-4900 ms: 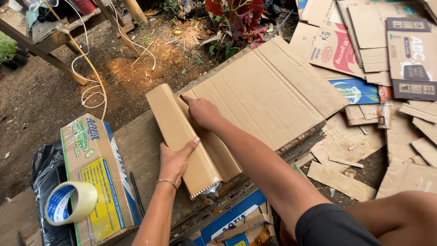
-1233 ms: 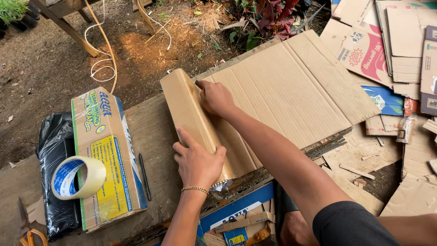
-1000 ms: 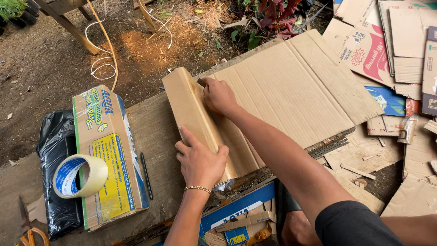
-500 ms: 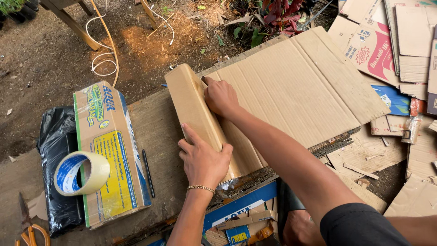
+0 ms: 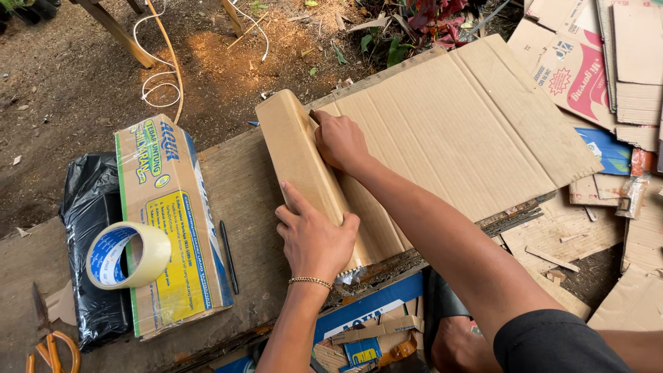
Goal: The person folds and secures a cardboard box using a utility knife and clear tape. They cut along the edges, fold the flaps, and apply tape to seal the box.
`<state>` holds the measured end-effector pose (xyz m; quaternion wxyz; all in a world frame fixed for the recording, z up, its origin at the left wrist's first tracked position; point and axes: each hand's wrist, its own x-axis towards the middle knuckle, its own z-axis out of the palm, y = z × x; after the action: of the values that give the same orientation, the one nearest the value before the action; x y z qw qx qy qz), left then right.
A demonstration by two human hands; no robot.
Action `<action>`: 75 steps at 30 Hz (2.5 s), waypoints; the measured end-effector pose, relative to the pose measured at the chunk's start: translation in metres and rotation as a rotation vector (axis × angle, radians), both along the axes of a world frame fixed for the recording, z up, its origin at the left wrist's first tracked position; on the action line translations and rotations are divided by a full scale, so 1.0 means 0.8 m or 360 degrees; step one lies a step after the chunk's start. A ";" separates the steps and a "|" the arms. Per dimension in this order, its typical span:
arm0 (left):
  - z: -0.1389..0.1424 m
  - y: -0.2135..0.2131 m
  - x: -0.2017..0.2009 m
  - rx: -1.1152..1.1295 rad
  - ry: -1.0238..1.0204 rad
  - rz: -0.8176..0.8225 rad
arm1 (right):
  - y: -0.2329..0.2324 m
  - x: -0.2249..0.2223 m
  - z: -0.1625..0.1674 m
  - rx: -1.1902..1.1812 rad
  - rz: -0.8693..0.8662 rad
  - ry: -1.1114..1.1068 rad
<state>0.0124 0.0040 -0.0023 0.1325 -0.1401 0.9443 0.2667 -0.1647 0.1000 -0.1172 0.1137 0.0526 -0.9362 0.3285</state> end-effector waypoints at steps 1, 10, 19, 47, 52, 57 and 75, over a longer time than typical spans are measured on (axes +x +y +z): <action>0.000 0.000 0.000 0.0001 0.0015 0.0007 | 0.000 -0.001 0.000 0.0011 -0.0017 -0.0025; -0.004 0.000 0.001 0.0012 0.0095 0.0013 | 0.000 0.000 -0.001 0.0012 0.0016 0.0004; -0.002 0.001 0.000 -0.0021 -0.0027 -0.0034 | 0.004 -0.022 0.010 0.0242 0.0253 -0.0116; -0.015 -0.003 0.009 0.0032 0.0122 0.0029 | 0.035 -0.035 0.017 0.0555 0.0566 -0.0248; -0.014 -0.003 0.009 0.0024 0.0143 0.0029 | 0.034 -0.028 0.015 0.0476 0.0595 -0.0059; -0.016 -0.001 0.011 0.0031 0.0195 0.0024 | 0.033 -0.018 0.015 0.0712 0.0560 -0.0225; -0.021 0.001 0.015 0.0023 0.0261 0.0042 | 0.024 0.040 0.009 0.0461 0.0477 -0.0192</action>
<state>0.0243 0.0047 -0.0190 0.0521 -0.1294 0.9481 0.2857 -0.1328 0.1194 -0.1103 -0.0014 0.1872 -0.9604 0.2064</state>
